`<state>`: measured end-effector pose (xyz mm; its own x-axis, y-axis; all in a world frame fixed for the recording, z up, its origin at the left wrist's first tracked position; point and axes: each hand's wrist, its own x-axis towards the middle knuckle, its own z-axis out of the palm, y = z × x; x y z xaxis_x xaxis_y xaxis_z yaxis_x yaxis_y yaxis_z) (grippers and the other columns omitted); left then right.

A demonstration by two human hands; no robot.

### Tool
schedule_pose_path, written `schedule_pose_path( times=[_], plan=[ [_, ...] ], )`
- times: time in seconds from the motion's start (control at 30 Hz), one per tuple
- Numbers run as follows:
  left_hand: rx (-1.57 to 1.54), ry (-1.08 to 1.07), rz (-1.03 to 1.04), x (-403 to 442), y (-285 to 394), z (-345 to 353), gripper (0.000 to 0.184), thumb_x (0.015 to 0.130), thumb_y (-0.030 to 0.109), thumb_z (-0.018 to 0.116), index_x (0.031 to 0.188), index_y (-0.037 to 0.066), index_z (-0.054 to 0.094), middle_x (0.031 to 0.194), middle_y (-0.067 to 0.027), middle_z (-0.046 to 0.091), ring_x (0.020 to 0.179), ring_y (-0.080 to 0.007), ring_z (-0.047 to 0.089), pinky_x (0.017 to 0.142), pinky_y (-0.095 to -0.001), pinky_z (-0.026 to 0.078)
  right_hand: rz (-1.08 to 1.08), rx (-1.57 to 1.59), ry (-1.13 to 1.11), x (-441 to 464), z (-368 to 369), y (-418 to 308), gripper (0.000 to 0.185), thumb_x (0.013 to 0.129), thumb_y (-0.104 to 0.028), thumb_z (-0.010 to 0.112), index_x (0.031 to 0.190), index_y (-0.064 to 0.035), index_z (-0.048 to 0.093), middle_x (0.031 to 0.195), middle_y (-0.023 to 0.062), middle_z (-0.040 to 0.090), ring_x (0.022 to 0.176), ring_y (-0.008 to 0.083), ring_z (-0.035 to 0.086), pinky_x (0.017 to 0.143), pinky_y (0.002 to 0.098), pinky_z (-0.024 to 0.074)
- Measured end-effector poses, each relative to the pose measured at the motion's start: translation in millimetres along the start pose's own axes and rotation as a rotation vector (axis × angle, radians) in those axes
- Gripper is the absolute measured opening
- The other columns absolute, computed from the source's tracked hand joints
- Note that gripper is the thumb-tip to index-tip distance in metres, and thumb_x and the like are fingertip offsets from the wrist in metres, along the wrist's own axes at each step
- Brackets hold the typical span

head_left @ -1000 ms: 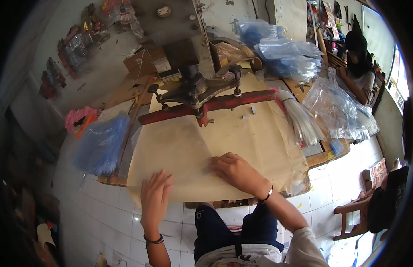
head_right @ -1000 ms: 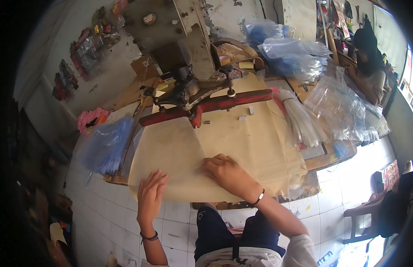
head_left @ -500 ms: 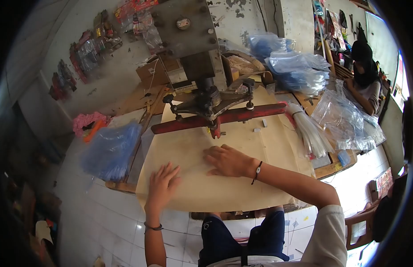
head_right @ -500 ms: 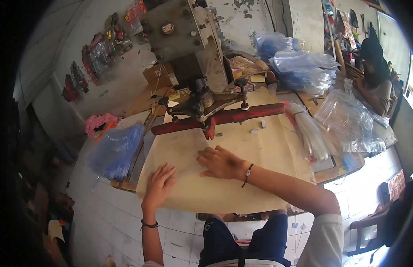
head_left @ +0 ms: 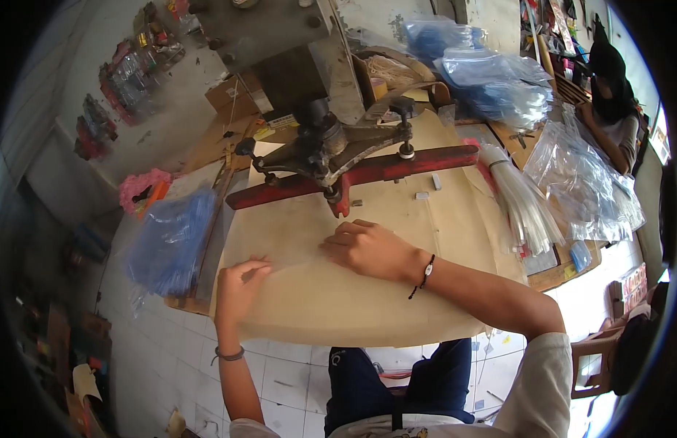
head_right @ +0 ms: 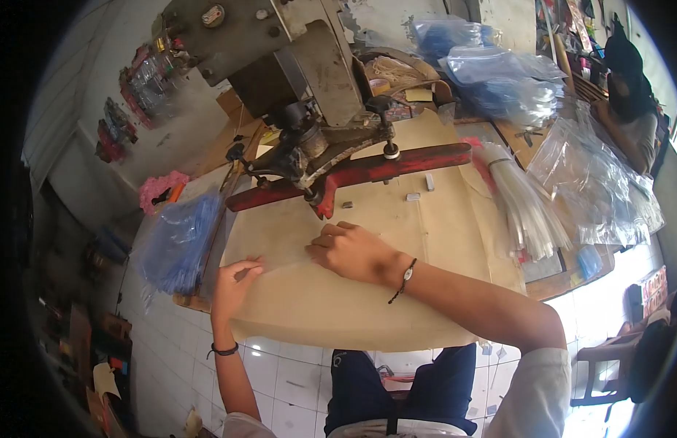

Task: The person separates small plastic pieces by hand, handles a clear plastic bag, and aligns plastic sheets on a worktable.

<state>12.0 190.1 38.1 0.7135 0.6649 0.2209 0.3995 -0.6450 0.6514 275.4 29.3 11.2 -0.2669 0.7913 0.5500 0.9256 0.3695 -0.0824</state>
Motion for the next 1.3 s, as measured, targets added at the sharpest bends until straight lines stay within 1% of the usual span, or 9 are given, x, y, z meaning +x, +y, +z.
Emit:
schedule_pose_path(
  times=[0.27,0.37,0.57,0.67,0.77,0.93,1.1,1.2,1.3],
  plan=[
    [-0.086,-0.297,0.000,5.6,-13.1,-27.7,0.028,0.101,0.019,0.063,0.120,0.000,0.071,0.122,-0.0103,0.074,0.127,-0.0173,0.059,0.102,-0.0290,0.046,0.038,0.085,-0.040,-2.5,-8.2,-1.6,0.026,0.092,-0.021,0.064,0.112,-0.0049,0.071,0.117,0.0083,0.072,0.110,0.0276,0.065,0.095,0.0385,0.0544],
    [-0.084,-0.300,0.051,-0.4,-15.2,-29.6,0.030,0.103,0.022,0.060,0.120,0.000,0.070,0.115,-0.0117,0.076,0.118,-0.0149,0.064,0.096,-0.0275,0.048,0.046,0.158,-0.034,1.6,-9.7,-6.9,0.025,0.091,-0.021,0.066,0.111,-0.0049,0.072,0.115,0.0081,0.072,0.108,0.0282,0.065,0.096,0.0393,0.0534],
    [0.107,-0.153,0.011,-12.3,-2.5,-20.2,0.027,0.099,0.020,0.064,0.113,-0.001,0.072,0.098,-0.0150,0.076,0.087,-0.0227,0.074,0.080,-0.0324,0.054,0.112,0.299,-0.010,-2.4,-2.7,-2.9,0.022,0.092,-0.018,0.066,0.108,-0.0052,0.075,0.114,0.0135,0.068,0.104,0.0326,0.064,0.096,0.0415,0.0517],
    [0.031,-0.069,0.057,-26.3,4.0,-19.7,0.024,0.096,0.017,0.067,0.110,-0.002,0.073,0.097,-0.0143,0.076,0.083,-0.0282,0.072,0.079,-0.0346,0.054,0.143,0.432,-0.076,-3.1,-9.7,1.2,0.022,0.093,-0.018,0.065,0.107,-0.0051,0.076,0.110,0.0160,0.066,0.103,0.0340,0.063,0.093,0.0418,0.0521],
    [0.279,-0.003,0.212,-43.1,10.0,-32.6,0.022,0.095,0.016,0.069,0.108,-0.002,0.073,0.094,-0.0140,0.076,0.081,-0.0281,0.072,0.077,-0.0352,0.054,0.150,0.472,-0.142,-3.7,-14.3,8.3,0.023,0.093,-0.017,0.068,0.110,-0.0039,0.077,0.105,0.0163,0.068,0.100,0.0336,0.064,0.090,0.0407,0.0525],
    [0.195,-0.073,-0.033,-64.5,-9.7,-59.5,0.024,0.094,0.018,0.071,0.104,-0.003,0.073,0.086,-0.0129,0.075,0.074,-0.0214,0.070,0.073,-0.0324,0.053,0.163,0.618,-0.284,-1.8,-26.7,15.2,0.026,0.095,-0.026,0.070,0.106,-0.0032,0.077,0.094,0.0144,0.070,0.088,0.0306,0.067,0.081,0.0400,0.0542],
    [0.043,-0.254,-0.174,-50.8,-31.8,-73.9,0.023,0.095,0.018,0.072,0.099,-0.005,0.074,0.081,-0.0086,0.074,0.072,-0.0110,0.065,0.068,-0.0266,0.051,0.400,0.725,-0.394,0.0,-37.0,11.6,0.039,0.097,-0.041,0.066,0.099,-0.0031,0.077,0.083,0.0142,0.068,0.076,0.0221,0.065,0.071,0.0346,0.0508],
    [-0.182,-0.263,-0.212,-43.8,-53.0,-69.6,0.021,0.096,0.017,0.071,0.095,-0.004,0.073,0.082,-0.0056,0.073,0.072,-0.0087,0.063,0.067,-0.0250,0.051,0.526,0.665,-0.447,4.7,-40.0,7.7,0.039,0.098,-0.040,0.066,0.097,-0.0027,0.077,0.077,0.0131,0.069,0.068,0.0215,0.063,0.069,0.0342,0.0509],
    [-0.255,-0.215,-0.244,-42.9,-50.7,-66.1,0.019,0.095,0.016,0.073,0.091,-0.002,0.070,0.083,-0.0033,0.072,0.073,-0.0080,0.062,0.068,-0.0243,0.050,0.492,0.616,-0.404,4.6,-35.1,9.0,0.036,0.099,-0.035,0.064,0.095,-0.0019,0.077,0.072,0.0107,0.069,0.061,0.0191,0.060,0.066,0.0330,0.0503]
  ],
)
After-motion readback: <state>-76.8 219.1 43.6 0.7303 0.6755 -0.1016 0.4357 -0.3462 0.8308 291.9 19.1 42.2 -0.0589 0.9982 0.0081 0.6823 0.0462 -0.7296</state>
